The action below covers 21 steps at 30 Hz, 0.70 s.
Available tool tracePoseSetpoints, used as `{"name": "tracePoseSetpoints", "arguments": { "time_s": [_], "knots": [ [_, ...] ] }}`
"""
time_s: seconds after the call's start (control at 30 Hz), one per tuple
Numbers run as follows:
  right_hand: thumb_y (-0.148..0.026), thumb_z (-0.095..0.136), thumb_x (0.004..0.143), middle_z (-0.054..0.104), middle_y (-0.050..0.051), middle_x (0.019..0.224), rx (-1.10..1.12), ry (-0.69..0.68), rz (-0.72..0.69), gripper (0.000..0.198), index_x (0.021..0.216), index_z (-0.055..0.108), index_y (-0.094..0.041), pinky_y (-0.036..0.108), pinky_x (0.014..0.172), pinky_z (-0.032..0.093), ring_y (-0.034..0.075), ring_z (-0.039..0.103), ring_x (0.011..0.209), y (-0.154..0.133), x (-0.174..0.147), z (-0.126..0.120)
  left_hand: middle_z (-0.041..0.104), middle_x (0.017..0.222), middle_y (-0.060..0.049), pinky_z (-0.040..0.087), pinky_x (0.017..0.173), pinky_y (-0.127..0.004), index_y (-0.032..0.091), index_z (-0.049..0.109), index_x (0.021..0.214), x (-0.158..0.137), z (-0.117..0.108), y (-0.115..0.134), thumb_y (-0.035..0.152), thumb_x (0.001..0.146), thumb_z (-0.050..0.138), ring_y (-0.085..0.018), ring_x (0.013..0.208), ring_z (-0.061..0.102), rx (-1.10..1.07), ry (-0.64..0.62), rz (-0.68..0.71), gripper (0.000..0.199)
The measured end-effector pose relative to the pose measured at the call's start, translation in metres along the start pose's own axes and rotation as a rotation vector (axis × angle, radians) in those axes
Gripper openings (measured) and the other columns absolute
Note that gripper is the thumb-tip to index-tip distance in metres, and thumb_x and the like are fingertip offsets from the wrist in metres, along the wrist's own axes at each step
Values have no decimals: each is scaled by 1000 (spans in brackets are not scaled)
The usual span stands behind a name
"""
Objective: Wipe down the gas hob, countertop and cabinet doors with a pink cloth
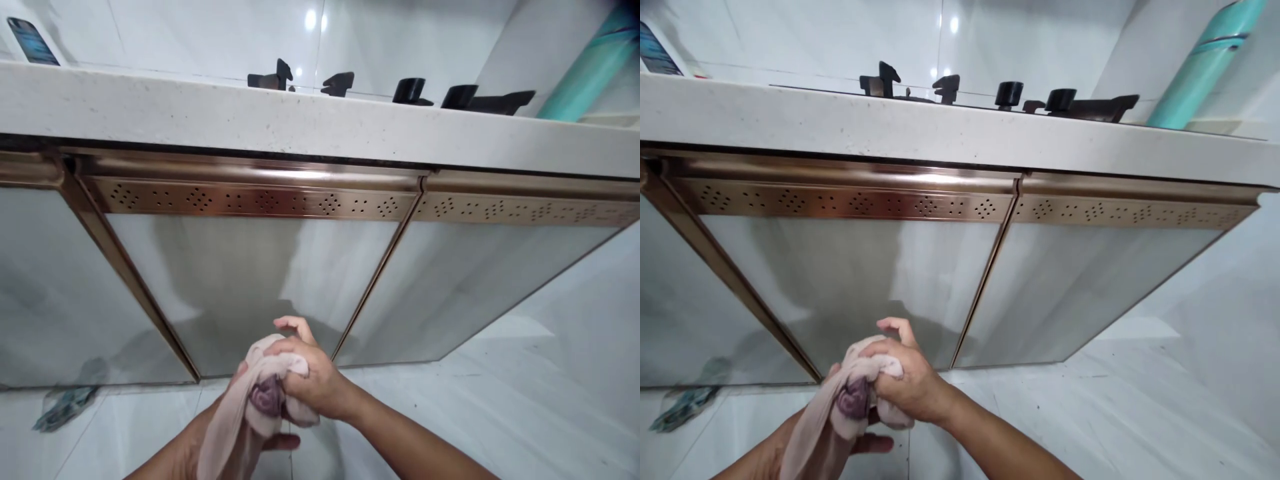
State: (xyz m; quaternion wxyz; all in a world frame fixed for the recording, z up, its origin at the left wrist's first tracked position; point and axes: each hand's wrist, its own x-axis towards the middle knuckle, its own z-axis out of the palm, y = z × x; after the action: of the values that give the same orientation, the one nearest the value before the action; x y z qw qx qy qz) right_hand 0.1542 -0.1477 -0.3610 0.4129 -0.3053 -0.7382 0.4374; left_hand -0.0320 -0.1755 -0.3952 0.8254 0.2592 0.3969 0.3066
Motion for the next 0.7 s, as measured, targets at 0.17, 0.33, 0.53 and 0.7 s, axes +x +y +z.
{"name": "tracePoseSetpoints", "arguments": {
  "time_s": [0.17,0.33,0.53,0.7],
  "knots": [
    [-27,64,83,44,7,133,-12,-124,77,31,114,66,-24,40,114,34,20,45,128,3,-12,-22,75,84,-8,57,61,-30,15,65,111,-3,-10,17,46,71,81,-21,66,69,-23,367,132,52],
    [-55,87,63,12,10,159,154,-84,272,116,156,21,-32,46,116,34,28,23,146,18,-21,-2,76,99,-6,59,66,-25,20,61,125,-7,11,28,30,81,73,-19,77,73,71,550,294,46],
    [-48,97,45,22,16,156,347,-113,410,146,158,7,-28,49,120,26,30,31,143,46,-14,17,76,99,-10,58,64,-25,17,62,127,-10,23,25,34,88,65,-21,82,73,0,412,102,43],
    [-43,98,47,54,12,133,779,-28,557,124,148,29,-24,43,100,48,25,59,114,57,-22,11,76,90,-6,55,59,-24,20,62,126,-7,16,24,48,91,59,-19,72,70,-59,383,63,45]
  ]
}}
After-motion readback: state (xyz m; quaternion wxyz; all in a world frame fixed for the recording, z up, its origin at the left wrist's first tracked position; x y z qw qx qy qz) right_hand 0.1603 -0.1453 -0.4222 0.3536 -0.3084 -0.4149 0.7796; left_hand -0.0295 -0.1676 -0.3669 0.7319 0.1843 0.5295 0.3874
